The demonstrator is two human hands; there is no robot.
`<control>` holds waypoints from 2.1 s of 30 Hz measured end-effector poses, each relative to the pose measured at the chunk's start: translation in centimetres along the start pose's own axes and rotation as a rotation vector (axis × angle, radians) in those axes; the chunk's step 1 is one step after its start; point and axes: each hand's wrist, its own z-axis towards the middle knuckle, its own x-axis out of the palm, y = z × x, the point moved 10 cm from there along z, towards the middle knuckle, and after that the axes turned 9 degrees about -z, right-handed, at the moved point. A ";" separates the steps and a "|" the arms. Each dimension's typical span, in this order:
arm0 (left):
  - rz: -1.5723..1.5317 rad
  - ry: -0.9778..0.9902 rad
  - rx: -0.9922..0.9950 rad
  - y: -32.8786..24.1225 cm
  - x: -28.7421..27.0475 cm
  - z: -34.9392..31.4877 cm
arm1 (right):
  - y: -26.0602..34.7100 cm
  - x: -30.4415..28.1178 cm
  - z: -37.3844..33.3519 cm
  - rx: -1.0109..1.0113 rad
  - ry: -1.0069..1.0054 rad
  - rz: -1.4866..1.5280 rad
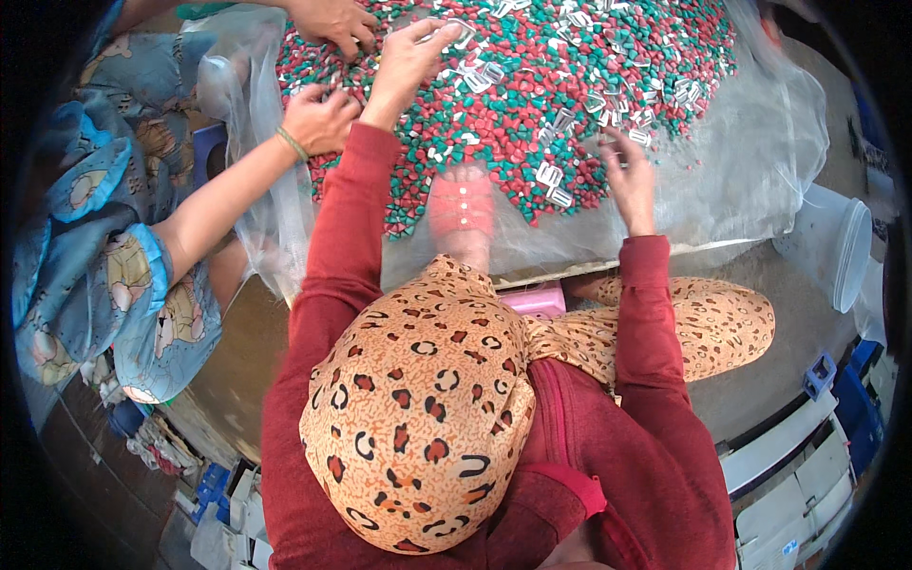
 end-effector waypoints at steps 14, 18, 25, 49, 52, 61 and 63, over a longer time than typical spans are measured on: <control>-1.281 0.186 -0.422 -2.1 4.0 -4.6 | 1.5 0.8 0.6 -0.011 -0.164 0.189; -0.873 0.385 -0.501 -1.1 10.5 -4.9 | -4.0 0.8 -1.4 0.370 -0.097 0.942; 0.881 0.609 0.333 1.2 19.6 -4.6 | 0.8 1.5 -1.8 0.222 0.060 1.594; 0.353 0.039 -0.186 1.6 -0.2 0.0 | -0.9 -3.5 2.5 -0.015 -0.268 0.211; -0.051 0.144 -0.414 0.8 1.5 -1.0 | 1.9 -2.2 3.9 -0.022 -0.113 -0.332; -0.972 0.305 -0.625 0.2 8.1 -4.5 | 0.9 3.2 8.5 -0.008 0.033 -0.471; -0.993 0.273 -0.685 -0.3 8.5 -5.1 | 1.6 4.4 8.5 -0.083 0.054 -0.442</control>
